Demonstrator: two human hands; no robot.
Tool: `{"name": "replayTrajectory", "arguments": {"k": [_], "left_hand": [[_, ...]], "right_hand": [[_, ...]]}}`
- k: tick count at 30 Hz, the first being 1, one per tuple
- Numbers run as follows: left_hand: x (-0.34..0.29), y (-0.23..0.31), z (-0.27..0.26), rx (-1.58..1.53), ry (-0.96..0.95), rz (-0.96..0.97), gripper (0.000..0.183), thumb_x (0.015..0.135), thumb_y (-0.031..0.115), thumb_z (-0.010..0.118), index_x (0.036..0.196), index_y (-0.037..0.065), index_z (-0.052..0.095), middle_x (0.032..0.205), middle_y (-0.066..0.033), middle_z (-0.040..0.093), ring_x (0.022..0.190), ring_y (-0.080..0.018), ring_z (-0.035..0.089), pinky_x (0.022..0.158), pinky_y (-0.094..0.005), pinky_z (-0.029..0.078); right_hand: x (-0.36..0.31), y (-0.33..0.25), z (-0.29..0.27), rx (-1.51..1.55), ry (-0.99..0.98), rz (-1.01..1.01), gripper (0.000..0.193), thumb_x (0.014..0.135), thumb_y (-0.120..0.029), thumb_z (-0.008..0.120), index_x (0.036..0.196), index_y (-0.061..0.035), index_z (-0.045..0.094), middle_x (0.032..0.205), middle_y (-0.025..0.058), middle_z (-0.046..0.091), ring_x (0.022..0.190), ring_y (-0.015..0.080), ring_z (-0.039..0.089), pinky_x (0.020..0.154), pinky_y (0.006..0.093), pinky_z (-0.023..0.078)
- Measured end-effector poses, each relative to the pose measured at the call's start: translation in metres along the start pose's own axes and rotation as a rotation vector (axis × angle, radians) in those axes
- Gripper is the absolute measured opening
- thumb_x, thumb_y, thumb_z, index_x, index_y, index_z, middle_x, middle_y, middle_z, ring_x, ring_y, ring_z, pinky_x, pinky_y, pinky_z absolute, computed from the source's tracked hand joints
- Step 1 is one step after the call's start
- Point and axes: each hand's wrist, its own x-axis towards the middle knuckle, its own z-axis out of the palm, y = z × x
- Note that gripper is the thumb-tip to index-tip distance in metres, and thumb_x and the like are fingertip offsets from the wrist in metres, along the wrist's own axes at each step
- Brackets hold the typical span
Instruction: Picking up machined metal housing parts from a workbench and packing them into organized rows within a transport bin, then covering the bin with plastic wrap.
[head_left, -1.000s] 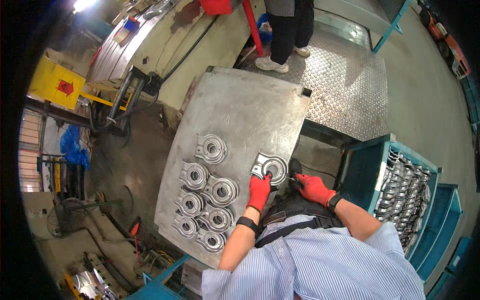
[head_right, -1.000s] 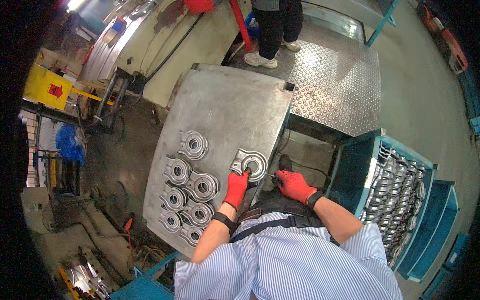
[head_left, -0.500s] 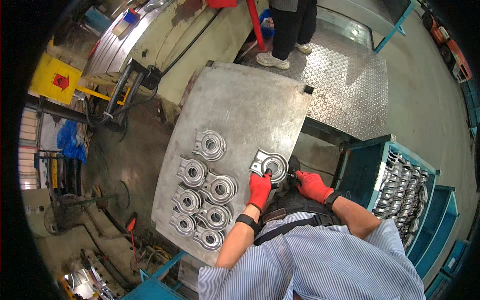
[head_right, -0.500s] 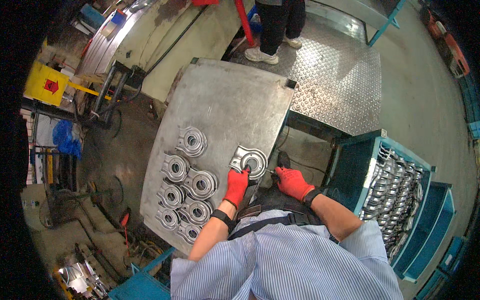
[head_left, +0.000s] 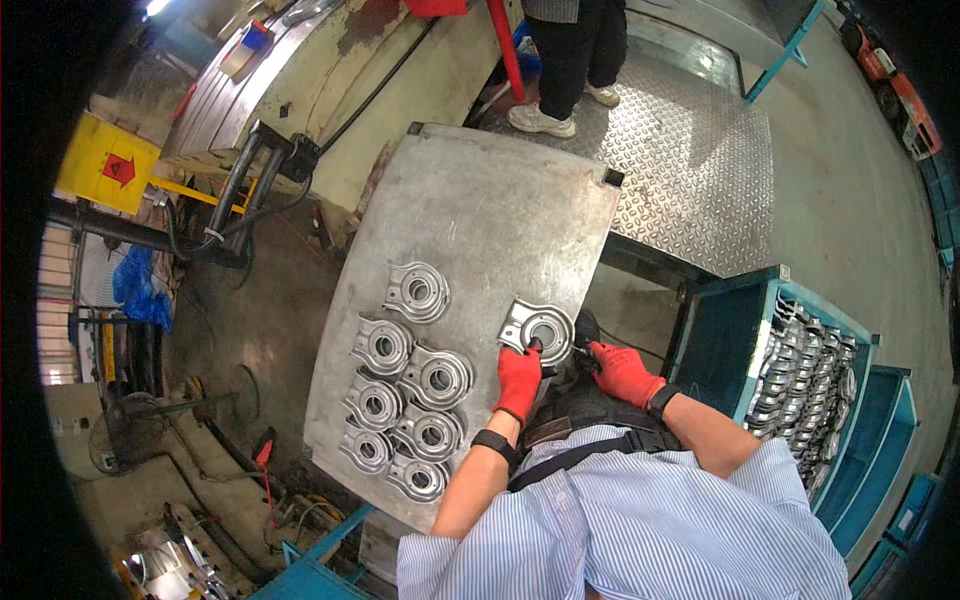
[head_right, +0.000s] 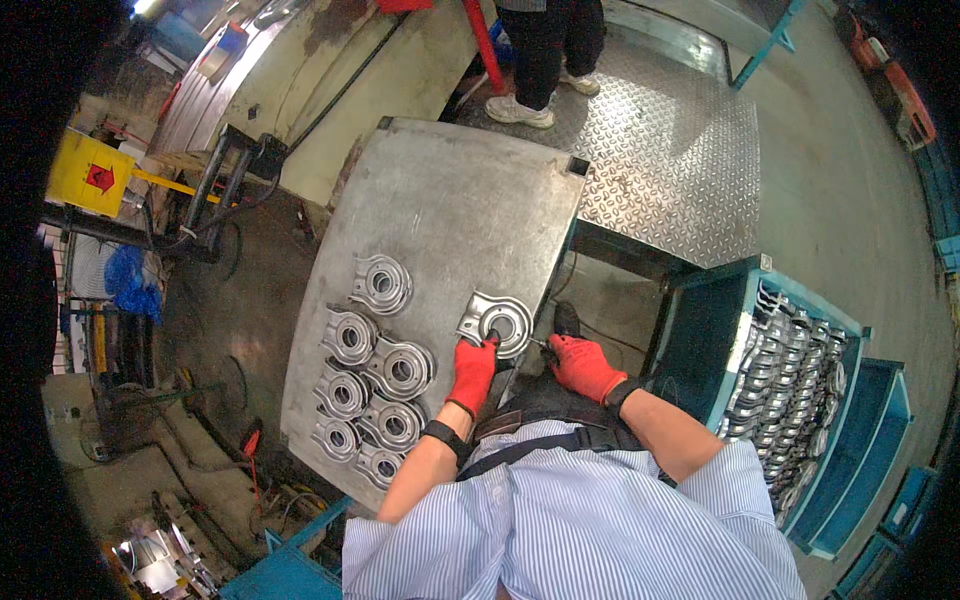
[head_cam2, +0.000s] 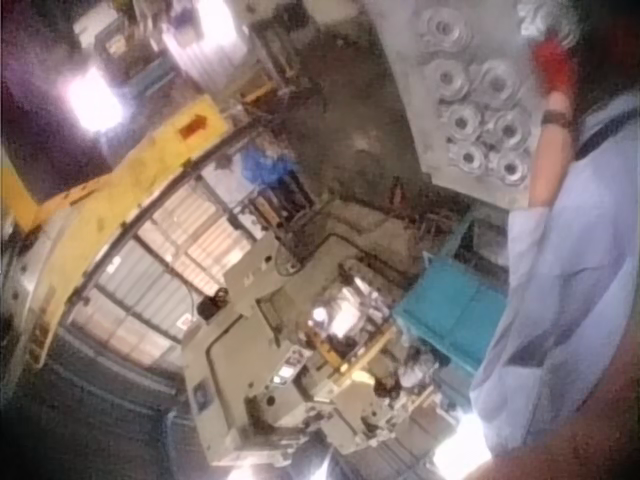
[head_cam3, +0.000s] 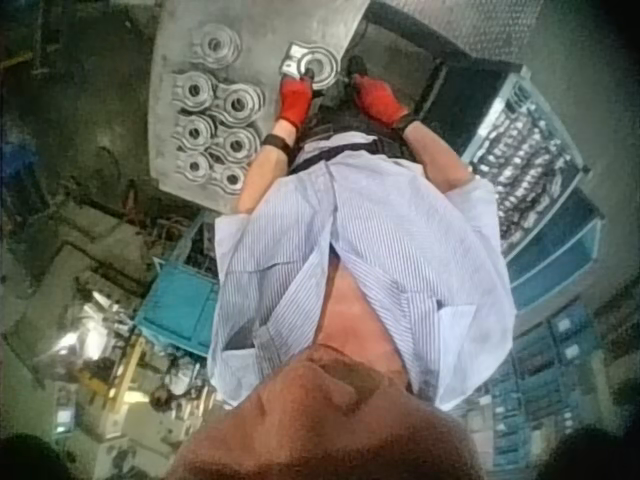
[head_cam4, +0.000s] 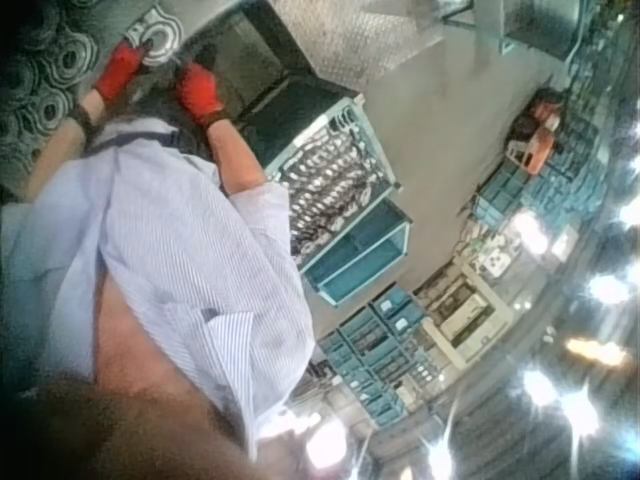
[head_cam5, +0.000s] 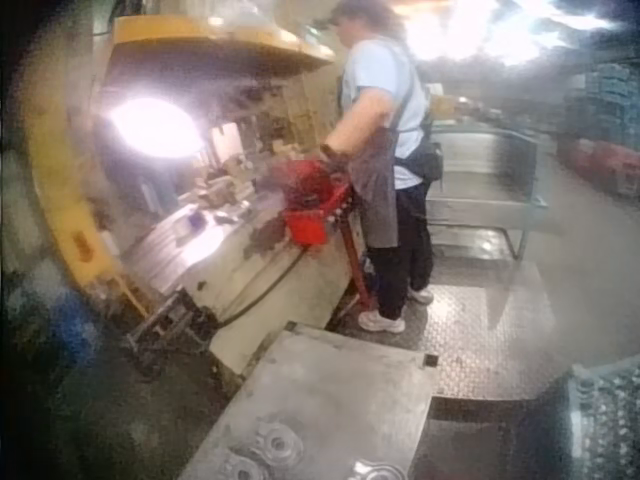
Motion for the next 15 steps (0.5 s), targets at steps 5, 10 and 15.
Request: {"name": "replayTrajectory", "arguments": {"k": [5, 10, 15], "left_hand": [[0.001, -0.001, -0.003, -0.038, -0.017, 0.052, 0.032, 0.079, 0.017, 0.067, 0.105, 0.000, 0.060, 0.100, -0.0188, 0.065, 0.094, -0.0344, 0.063, 0.078, -0.0391, 0.048], [0.005, -0.009, 0.000, -0.103, -0.053, 0.020, 0.031, 0.079, 0.016, 0.067, 0.104, -0.001, 0.060, 0.099, -0.0189, 0.066, 0.092, -0.0330, 0.064, 0.077, -0.0386, 0.048], [0.002, 0.010, -0.005, -0.137, -0.084, -0.063, 0.030, 0.079, 0.015, 0.066, 0.104, -0.002, 0.060, 0.097, -0.0197, 0.066, 0.089, -0.0329, 0.064, 0.075, -0.0387, 0.048]], "right_hand": [[-0.001, 0.001, 0.003, 0.012, 0.064, -0.032, 0.029, 0.077, -0.021, 0.062, 0.099, -0.0041, 0.051, 0.090, 0.0191, 0.062, 0.085, 0.0364, 0.061, 0.072, 0.0454, 0.049], [0.001, 0.000, 0.002, 0.001, -0.004, 0.016, 0.040, 0.077, -0.023, 0.063, 0.111, -0.0032, 0.052, 0.096, 0.0192, 0.062, 0.092, 0.0366, 0.060, 0.077, 0.0453, 0.048], [0.002, 0.002, -0.003, 0.007, -0.017, -0.006, 0.040, 0.076, -0.020, 0.062, 0.111, -0.0034, 0.052, 0.096, 0.0191, 0.062, 0.091, 0.0363, 0.060, 0.077, 0.0450, 0.048]]}}
